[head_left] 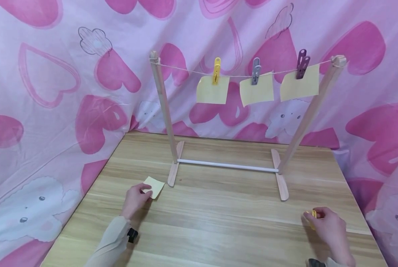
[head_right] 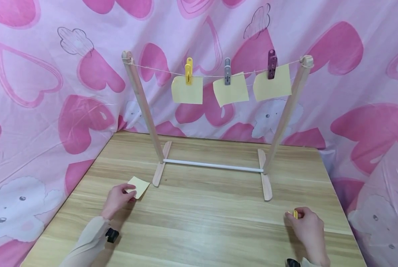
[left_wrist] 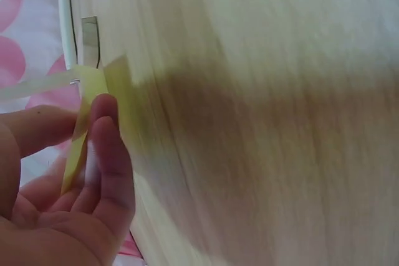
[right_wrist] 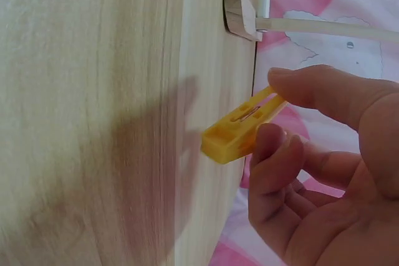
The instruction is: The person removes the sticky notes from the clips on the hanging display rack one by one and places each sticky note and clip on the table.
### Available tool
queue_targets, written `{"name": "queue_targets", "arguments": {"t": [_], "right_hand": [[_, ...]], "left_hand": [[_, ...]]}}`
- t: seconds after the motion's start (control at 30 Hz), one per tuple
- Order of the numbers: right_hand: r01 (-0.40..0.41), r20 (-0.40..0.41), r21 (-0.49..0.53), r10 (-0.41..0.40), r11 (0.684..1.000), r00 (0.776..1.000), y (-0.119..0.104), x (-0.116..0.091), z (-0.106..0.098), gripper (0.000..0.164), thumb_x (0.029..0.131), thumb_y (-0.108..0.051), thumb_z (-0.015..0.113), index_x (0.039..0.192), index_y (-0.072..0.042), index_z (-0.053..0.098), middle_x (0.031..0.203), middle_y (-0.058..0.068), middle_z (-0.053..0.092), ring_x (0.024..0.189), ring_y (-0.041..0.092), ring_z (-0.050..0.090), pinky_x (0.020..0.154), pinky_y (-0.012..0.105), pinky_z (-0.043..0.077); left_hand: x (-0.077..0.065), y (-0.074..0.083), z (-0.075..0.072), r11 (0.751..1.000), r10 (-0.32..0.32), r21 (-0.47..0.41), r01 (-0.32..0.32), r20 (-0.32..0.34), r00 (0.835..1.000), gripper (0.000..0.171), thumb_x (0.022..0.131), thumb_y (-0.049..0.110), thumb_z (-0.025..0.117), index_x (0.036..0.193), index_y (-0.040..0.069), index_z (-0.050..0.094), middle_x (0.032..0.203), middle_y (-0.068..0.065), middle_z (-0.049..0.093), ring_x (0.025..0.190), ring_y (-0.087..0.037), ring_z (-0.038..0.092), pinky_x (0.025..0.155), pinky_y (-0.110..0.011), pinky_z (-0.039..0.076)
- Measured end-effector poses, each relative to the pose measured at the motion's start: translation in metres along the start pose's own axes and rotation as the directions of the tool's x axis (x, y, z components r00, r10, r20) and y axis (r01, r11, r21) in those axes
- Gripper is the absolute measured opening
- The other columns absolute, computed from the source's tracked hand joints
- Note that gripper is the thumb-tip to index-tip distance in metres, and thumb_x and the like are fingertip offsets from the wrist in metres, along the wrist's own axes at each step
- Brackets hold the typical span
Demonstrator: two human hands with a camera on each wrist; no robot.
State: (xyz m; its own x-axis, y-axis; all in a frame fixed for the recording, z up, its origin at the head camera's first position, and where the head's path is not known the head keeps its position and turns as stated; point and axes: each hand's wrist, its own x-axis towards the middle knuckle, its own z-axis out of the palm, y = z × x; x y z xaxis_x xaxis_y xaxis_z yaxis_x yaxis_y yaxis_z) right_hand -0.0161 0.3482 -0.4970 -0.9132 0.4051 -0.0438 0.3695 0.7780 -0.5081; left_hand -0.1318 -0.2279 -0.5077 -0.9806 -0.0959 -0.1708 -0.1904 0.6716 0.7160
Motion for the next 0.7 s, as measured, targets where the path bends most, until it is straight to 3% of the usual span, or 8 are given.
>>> {"name": "queue_targets", "arguments": {"t": [0.13,0.3,0.43,0.53,0.7], "right_hand": [[-0.021,0.052,-0.016,0.022,1.0,0.998,0.003,0.002,0.001,0.045,0.085,-0.029,0.069,0.104,0.011,0.063,0.081,0.013,0.065,0.071,0.02,0.056,0.063,0.029,0.038],[-0.072,0.138,-0.008,0.073,0.997,0.988,0.0026,0.0074,0.0029,0.047,0.085,-0.031,0.068,0.106,0.011,0.061,0.084,0.013,0.062,0.077,0.025,0.055,0.063,0.029,0.038],[-0.068,0.148,-0.008,0.068,0.998,0.987,0.0027,0.0086,0.0048,0.046,0.083,-0.03,0.069,0.104,0.011,0.061,0.084,0.014,0.061,0.077,0.024,0.054,0.063,0.029,0.038],[-0.052,0.137,-0.01,0.053,0.999,0.989,0.0035,0.0079,0.0052,0.045,0.083,-0.029,0.069,0.104,0.011,0.062,0.085,0.014,0.062,0.077,0.025,0.055,0.064,0.029,0.039],[-0.06,0.152,-0.009,0.061,0.998,0.987,0.0044,0.0078,0.0042,0.046,0.083,-0.029,0.069,0.105,0.011,0.06,0.087,0.017,0.062,0.079,0.028,0.056,0.065,0.031,0.04]], "left_hand": [[0.0007,-0.0017,0.0022,0.994,0.032,0.104,-0.033,0.013,0.999,0.028,0.082,0.009,0.065,0.107,-0.002,0.067,0.081,-0.011,0.069,0.063,-0.012,0.054,0.057,-0.024,0.043],[0.0002,-0.0077,0.0031,0.982,0.056,0.181,-0.062,0.036,0.998,0.029,0.082,0.01,0.066,0.109,-0.001,0.065,0.099,-0.018,0.07,0.069,-0.016,0.058,0.064,-0.03,0.047],[-0.0001,-0.0099,0.0035,0.971,0.062,0.229,-0.071,0.046,0.997,0.033,0.082,0.013,0.068,0.112,-0.002,0.063,0.102,-0.021,0.068,0.073,-0.018,0.061,0.07,-0.035,0.05],[-0.0004,-0.0089,0.0036,0.965,0.052,0.255,-0.062,0.047,0.998,0.037,0.082,0.015,0.068,0.115,-0.002,0.062,0.101,-0.023,0.064,0.076,-0.021,0.06,0.073,-0.041,0.051],[-0.003,-0.0061,0.0035,0.958,0.034,0.282,-0.045,0.044,0.998,0.046,0.083,0.02,0.067,0.122,-0.002,0.056,0.117,-0.028,0.047,0.086,-0.033,0.058,0.08,-0.052,0.05]]}}
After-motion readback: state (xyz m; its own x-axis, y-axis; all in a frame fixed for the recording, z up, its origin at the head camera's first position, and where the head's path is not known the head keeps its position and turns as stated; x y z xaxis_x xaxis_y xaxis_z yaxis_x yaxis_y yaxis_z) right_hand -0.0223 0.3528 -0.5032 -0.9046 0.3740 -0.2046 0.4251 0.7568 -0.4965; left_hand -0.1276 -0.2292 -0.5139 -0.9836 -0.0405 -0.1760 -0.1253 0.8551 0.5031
